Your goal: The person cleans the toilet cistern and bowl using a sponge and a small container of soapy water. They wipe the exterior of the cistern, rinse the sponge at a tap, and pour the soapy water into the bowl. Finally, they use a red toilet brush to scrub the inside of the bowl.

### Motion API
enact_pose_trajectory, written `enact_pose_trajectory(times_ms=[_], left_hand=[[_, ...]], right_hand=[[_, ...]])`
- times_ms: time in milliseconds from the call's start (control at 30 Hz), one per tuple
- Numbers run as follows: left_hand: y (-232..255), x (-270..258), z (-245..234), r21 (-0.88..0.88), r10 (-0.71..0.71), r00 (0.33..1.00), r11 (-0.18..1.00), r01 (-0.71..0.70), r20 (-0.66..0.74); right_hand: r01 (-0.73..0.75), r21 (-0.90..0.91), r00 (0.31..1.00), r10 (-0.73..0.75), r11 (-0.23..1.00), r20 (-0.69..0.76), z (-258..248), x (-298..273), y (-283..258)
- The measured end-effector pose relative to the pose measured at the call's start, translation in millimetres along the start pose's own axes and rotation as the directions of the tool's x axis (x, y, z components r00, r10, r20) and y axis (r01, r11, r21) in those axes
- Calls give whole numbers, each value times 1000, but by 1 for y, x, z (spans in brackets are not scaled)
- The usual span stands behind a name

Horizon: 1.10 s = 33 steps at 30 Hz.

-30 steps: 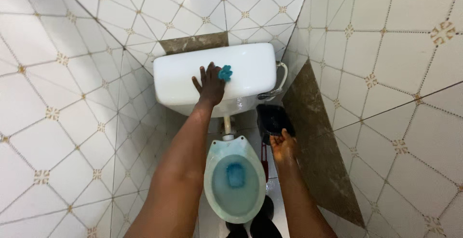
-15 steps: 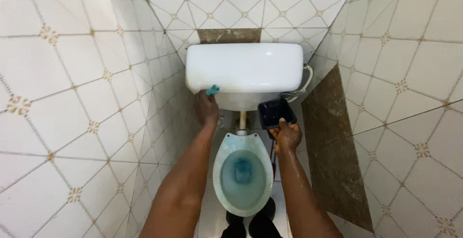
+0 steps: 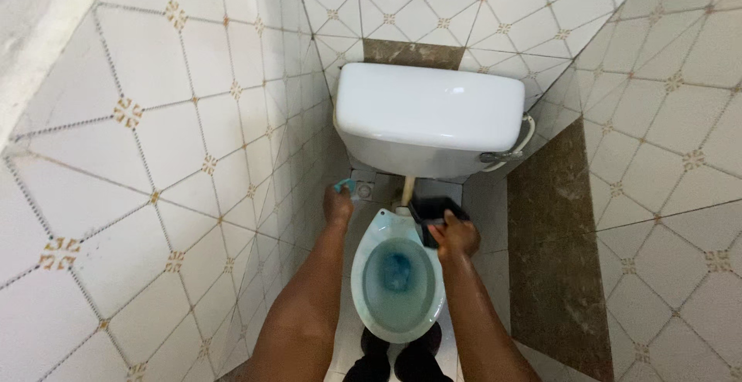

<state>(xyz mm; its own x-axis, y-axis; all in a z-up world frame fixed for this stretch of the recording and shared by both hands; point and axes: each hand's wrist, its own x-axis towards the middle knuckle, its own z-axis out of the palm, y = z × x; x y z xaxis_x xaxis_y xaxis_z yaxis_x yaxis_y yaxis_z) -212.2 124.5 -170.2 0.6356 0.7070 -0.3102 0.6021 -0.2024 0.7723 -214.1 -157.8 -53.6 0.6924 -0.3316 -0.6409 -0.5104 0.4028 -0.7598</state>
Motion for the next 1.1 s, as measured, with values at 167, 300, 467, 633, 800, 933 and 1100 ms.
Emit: enact_pose_trajectory(times_ms=[167, 300, 467, 633, 800, 933, 1100], left_hand=[[33, -12, -8, -210, -29, 996, 977, 45, 80], [61, -23, -27, -294, -139, 982, 940, 171, 128], [41, -18, -47, -278, -134, 985, 947, 159, 105], [-16, -12, -41, -312, -175, 983, 932, 186, 63], [-34, -24, -37, -269, -243, 969, 931, 245, 43], [-26, -36, -46, -423, -297, 949, 850, 315, 110], [-42, -22, -43, -451, -227, 974, 868, 208, 13]], right_hand=[[103, 56, 972, -113, 993, 207, 68, -28, -35], [-56, 162, 910, -17, 985, 414, 77, -3, -29], [-324, 388, 821, 53, 863, 569, 32, 34, 43], [-324, 228, 915, 243, 918, 322, 7, 24, 84], [-254, 47, 913, 223, 966, 340, 69, 46, 84], [-229, 90, 881, 167, 969, 442, 126, 61, 51], [-251, 185, 804, 99, 950, 586, 98, 28, 38]])
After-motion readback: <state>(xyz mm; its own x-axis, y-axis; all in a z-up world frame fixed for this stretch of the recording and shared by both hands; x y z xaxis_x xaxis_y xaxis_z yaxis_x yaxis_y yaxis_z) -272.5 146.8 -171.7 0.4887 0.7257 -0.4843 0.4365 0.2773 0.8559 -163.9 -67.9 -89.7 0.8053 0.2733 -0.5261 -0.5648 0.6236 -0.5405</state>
